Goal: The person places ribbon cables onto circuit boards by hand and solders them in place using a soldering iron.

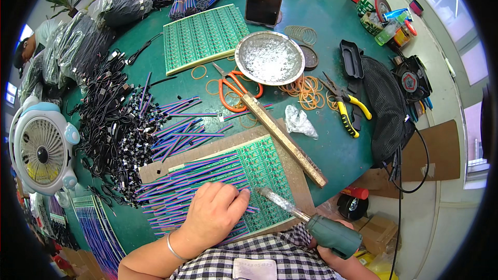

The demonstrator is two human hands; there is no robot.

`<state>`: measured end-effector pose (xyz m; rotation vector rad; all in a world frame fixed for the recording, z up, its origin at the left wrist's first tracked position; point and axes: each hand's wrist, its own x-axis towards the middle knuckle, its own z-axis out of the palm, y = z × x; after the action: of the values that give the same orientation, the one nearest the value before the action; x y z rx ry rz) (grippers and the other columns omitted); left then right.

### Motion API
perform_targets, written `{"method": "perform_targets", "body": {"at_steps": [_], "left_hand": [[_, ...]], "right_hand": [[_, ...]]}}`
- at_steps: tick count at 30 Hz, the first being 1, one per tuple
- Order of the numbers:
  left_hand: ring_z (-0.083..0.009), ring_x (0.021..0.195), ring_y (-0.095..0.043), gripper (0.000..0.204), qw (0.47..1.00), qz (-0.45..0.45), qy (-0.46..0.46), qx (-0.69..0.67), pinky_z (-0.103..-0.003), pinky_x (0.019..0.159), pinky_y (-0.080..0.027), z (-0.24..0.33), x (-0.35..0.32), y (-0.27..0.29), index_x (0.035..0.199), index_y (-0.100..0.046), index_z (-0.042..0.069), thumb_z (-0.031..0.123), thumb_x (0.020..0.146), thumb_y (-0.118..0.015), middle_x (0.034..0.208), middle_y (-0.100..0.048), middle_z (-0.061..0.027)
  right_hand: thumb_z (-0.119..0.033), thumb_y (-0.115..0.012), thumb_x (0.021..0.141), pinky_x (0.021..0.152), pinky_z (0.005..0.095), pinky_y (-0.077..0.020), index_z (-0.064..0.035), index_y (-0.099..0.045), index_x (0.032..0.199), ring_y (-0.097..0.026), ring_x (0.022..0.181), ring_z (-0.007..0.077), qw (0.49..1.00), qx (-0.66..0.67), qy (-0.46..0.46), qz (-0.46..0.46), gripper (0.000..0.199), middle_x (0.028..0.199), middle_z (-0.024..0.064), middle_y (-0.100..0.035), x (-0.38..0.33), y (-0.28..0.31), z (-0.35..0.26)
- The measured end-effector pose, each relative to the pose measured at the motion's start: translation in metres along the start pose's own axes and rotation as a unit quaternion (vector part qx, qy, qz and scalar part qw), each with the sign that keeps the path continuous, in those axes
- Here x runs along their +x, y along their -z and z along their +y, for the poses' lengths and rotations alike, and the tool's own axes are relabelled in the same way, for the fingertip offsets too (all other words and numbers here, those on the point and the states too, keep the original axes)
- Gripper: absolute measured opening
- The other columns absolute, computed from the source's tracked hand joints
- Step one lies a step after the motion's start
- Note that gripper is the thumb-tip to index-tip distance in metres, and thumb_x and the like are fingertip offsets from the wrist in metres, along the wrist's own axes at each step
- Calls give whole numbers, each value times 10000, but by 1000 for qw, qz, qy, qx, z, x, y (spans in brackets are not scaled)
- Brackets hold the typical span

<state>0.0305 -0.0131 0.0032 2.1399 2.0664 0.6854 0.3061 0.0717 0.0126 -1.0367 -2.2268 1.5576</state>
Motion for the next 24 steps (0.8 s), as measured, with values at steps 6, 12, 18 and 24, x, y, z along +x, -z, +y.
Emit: {"method": "perform_targets", "body": {"at_steps": [6,12,18,24], "left_hand": [[-202,709,-530,176,1000,-7,1,5,-338,638,-421,1,0,1,898,-657,58,82,724,-644,762,-533,-29],[-204,707,-529,175,1000,-9,0,3,-339,636,-421,1,1,0,909,-659,56,87,738,-645,766,-535,-32],[-205,716,-525,173,1000,-18,-1,8,-341,644,-422,2,1,3,912,-659,55,96,746,-637,776,-536,-33],[-210,730,-526,175,1000,-28,-1,11,-346,651,-423,2,0,4,921,-655,52,100,757,-620,789,-540,-40]], "right_hand": [[-106,-607,751,655,307,-466,-65,-624,847,-609,630,177,1000,-17,20,13,106,664,14,-633,-2,-2,-2],[-102,-601,747,687,321,-456,-85,-632,839,-608,667,191,962,-209,124,122,99,675,13,-640,1,-6,-9],[-103,-592,749,667,326,-465,-85,-633,785,-612,669,190,995,-88,38,13,57,675,10,-650,-1,1,-5],[-112,-596,755,622,317,-467,-69,-629,793,-615,633,191,996,-69,52,22,66,658,14,-644,-1,-2,-3]]}}
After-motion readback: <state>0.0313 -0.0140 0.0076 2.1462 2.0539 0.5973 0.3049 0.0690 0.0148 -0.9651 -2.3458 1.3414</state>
